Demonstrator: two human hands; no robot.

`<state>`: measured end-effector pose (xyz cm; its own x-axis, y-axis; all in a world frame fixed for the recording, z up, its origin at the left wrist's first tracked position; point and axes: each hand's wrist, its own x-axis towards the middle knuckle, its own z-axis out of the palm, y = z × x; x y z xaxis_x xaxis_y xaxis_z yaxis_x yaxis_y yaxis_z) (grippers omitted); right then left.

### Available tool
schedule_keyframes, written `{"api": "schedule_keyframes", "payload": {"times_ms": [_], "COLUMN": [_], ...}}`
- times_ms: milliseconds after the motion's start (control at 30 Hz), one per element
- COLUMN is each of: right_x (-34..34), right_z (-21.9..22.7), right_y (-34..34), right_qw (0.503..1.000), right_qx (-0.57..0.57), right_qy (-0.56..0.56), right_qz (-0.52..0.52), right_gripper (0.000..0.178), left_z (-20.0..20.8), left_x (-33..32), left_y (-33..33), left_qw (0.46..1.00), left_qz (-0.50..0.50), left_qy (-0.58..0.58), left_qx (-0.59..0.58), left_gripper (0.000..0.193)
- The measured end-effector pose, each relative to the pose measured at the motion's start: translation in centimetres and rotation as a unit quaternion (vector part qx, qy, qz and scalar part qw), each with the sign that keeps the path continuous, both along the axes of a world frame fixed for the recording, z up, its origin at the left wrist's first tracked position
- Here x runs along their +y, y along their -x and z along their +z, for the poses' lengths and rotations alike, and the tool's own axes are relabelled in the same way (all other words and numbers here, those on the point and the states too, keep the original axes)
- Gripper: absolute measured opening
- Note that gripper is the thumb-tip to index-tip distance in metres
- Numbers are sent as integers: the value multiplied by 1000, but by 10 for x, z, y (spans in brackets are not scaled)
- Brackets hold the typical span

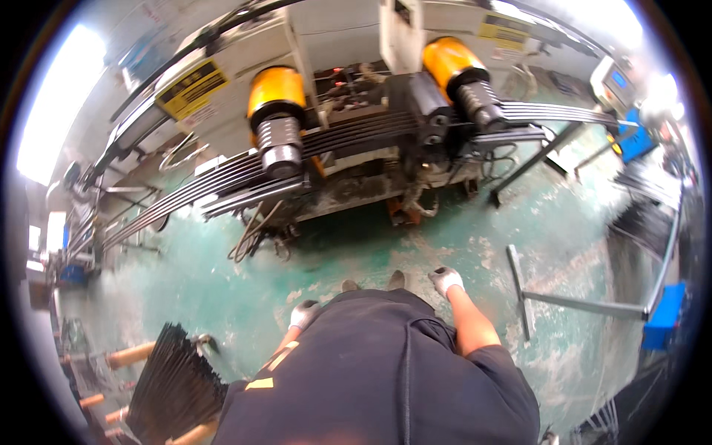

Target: The person operates a manual metal rod bending machine in a workshop. They load straight metal rods into the machine, activate the bending mechanism, and then remove the bent rods. The person stacks the finished bent rods on a wooden pallet.

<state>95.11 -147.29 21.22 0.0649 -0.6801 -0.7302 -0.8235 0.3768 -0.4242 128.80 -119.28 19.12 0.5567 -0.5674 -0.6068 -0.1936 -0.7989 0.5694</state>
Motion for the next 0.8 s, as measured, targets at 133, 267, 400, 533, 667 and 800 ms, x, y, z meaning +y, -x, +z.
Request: {"api": "schedule_keyframes", "payload": {"times_ms": [133, 267, 400, 533, 667, 800], "right_x": [0, -6, -58, -149, -227, -307], "right_z": [-13, -12, -34, 15, 139, 252], "right_y": [34, 62, 112, 129, 143, 160], "right_qw": [999, 998, 996, 983, 902, 808], "right_qx": [34, 39, 59, 3, -87, -231], "right_qy": [-3, -33, 35, 150, 370, 466], "right_qz": [14, -47, -52, -105, -206, -278], "right_gripper": [39, 30, 27, 34, 31, 40], "left_z": [8, -25, -28, 17, 143, 295], "left_x": [-2, 11, 8, 22, -13, -77], "left_y": [-4, -43, -120, -222, -286, -266], "left_qw": [977, 895, 805, 747, 745, 727], "left_qz": [172, 370, 476, 446, 283, 322], "left_qy": [45, 111, 232, 398, 552, 600], "left_qx": [119, 220, 269, 290, 245, 87], "left_gripper": [33, 22, 19, 24, 35, 49]}}
